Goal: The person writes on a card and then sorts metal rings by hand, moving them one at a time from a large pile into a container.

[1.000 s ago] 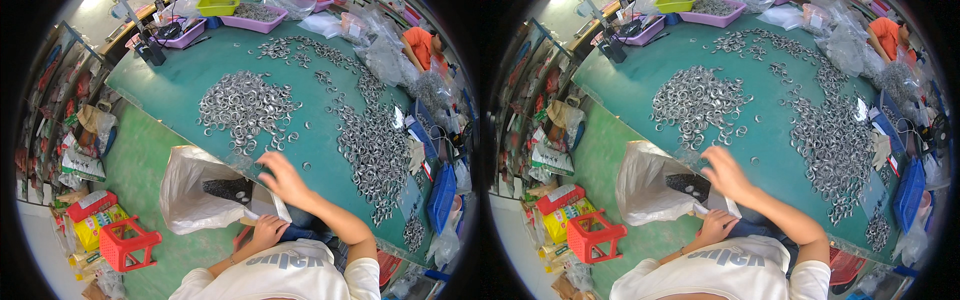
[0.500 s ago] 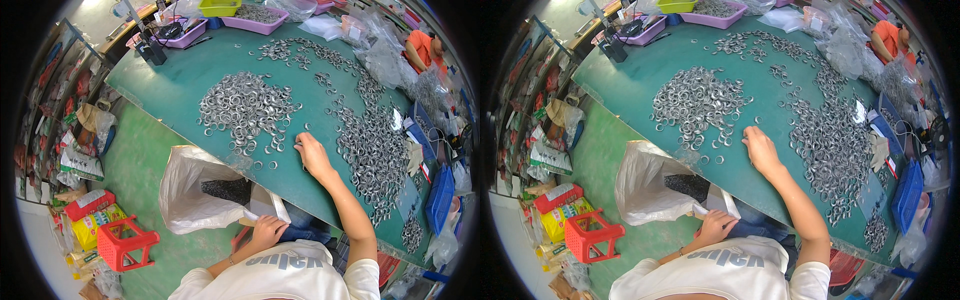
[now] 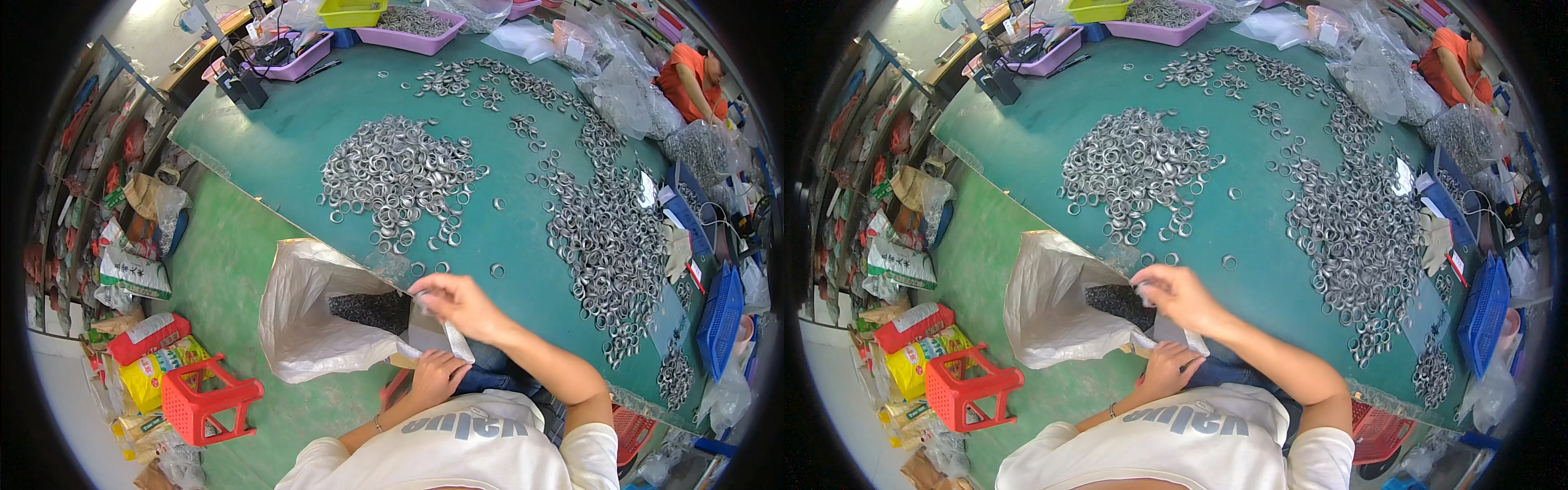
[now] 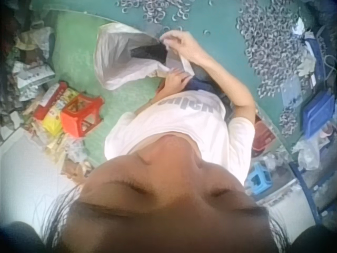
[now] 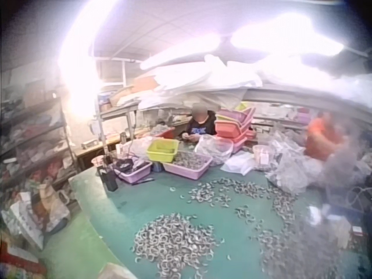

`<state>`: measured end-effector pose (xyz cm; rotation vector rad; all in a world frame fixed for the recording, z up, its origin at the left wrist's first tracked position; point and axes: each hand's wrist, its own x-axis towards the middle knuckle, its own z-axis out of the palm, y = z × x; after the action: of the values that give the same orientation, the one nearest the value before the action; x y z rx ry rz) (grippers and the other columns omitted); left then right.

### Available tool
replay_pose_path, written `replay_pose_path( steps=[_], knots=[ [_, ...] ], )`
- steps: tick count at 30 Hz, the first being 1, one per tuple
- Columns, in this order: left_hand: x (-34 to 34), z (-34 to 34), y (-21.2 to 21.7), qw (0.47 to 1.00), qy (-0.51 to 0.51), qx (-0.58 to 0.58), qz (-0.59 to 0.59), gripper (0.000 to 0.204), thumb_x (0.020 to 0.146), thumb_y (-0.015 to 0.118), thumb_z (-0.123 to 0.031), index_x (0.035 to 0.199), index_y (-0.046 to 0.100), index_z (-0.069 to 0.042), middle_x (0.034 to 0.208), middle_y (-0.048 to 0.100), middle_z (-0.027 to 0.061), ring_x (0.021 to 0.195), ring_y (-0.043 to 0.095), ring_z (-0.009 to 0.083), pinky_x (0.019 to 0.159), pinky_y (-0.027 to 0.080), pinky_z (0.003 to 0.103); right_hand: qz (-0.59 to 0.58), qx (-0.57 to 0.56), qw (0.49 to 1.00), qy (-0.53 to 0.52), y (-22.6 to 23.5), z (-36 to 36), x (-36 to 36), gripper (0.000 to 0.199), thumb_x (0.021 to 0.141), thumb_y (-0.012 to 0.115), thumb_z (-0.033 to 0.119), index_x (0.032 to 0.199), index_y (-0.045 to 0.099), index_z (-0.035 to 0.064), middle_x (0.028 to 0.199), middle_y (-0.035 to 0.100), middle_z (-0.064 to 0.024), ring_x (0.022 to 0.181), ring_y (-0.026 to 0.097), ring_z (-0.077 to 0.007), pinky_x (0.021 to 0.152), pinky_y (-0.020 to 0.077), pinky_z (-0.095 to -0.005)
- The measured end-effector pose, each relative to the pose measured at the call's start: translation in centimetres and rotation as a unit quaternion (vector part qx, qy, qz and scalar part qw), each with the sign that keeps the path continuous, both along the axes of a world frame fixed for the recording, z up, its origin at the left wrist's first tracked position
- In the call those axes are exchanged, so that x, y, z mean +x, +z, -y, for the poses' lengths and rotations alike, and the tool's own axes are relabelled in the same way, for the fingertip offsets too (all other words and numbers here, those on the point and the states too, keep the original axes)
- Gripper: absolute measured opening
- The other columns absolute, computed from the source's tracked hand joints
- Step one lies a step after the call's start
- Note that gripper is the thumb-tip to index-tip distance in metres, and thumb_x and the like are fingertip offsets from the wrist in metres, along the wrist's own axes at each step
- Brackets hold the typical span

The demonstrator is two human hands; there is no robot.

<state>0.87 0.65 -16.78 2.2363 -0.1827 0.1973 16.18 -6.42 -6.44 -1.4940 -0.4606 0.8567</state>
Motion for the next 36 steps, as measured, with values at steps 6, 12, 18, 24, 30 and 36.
replay_pose_path(
  steps=[6, 12, 18, 24, 30, 36],
  knots=[
    [0.3, 0.1, 0.5, 0.999, 0.015, -0.015, 0.042, 0.011, 0.079, 0.072, -0.018, 0.079, 0.069, -0.006, 0.076, 0.066, 0.007, 0.075, 0.063, 0.026, 0.075, 0.045, 0.038, 0.314, -0.012, 0.949, 0.011, -2.4, -2.2, -2.1, 0.028, 0.089, 0.058, 0.003, 0.117, 0.059, -0.0011, 0.109, 0.061, -0.0179, 0.101, 0.06, -0.0337, 0.086, 0.0499, -0.0383],
    [-0.1, -0.2, -0.1, 1.0, -0.003, -0.012, -0.008, 0.008, 0.079, 0.072, -0.014, 0.079, 0.07, -0.006, 0.077, 0.067, 0.0073, 0.076, 0.063, 0.0264, 0.075, 0.045, 0.039, 0.398, -0.154, 0.896, -0.124, 0.1, 3.0, 1.1, 0.019, 0.083, 0.066, 0.004, 0.101, 0.062, 0.0026, 0.089, 0.062, -0.0144, 0.081, 0.062, -0.0325, 0.073, 0.0513, -0.0388],
    [0.1, -0.1, -0.3, 1.0, -0.005, -0.013, 0.004, 0.01, 0.079, 0.072, -0.016, 0.078, 0.07, -0.006, 0.076, 0.066, 0.0068, 0.074, 0.062, 0.0257, 0.074, 0.044, 0.038, 0.478, -0.344, 0.795, -0.146, -2.0, 6.5, 2.1, 0.029, 0.081, 0.067, 0.004, 0.106, 0.053, -0.0011, 0.096, 0.058, -0.0165, 0.083, 0.06, -0.0353, 0.071, 0.05, -0.0441],
    [0.1, -0.2, 0.2, 1.0, -0.002, -0.019, 0.007, 0.008, 0.079, 0.072, -0.014, 0.079, 0.07, -0.006, 0.074, 0.065, 0.0073, 0.073, 0.062, 0.0262, 0.072, 0.043, 0.038, 0.397, -0.243, 0.873, -0.141, -3.0, 6.4, 3.2, 0.027, 0.083, 0.066, 0.004, 0.106, 0.054, -0.0013, 0.093, 0.058, -0.0188, 0.08, 0.059, -0.0374, 0.071, 0.0487, -0.0447],
    [0.0, -0.2, 0.0, 1.0, 0.0, -0.011, 0.013, 0.009, 0.079, 0.072, -0.015, 0.08, 0.07, -0.006, 0.075, 0.065, 0.0072, 0.073, 0.062, 0.0257, 0.071, 0.043, 0.038, 0.402, -0.198, 0.892, -0.066, -1.5, 1.4, 2.6, 0.026, 0.084, 0.064, 0.005, 0.108, 0.057, 0.0026, 0.095, 0.059, -0.0182, 0.084, 0.061, -0.0397, 0.071, 0.0489, -0.0463],
    [-0.1, -0.2, 0.1, 1.0, -0.002, -0.009, 0.004, 0.009, 0.079, 0.072, -0.016, 0.08, 0.07, -0.006, 0.076, 0.066, 0.0065, 0.074, 0.062, 0.025, 0.072, 0.043, 0.037, 0.399, -0.219, 0.889, -0.056, -3.2, 1.8, 3.8, 0.021, 0.083, 0.064, 0.005, 0.103, 0.058, 0.003, 0.095, 0.06, -0.0198, 0.087, 0.061, -0.0415, 0.069, 0.0497, -0.0497]
  ],
)
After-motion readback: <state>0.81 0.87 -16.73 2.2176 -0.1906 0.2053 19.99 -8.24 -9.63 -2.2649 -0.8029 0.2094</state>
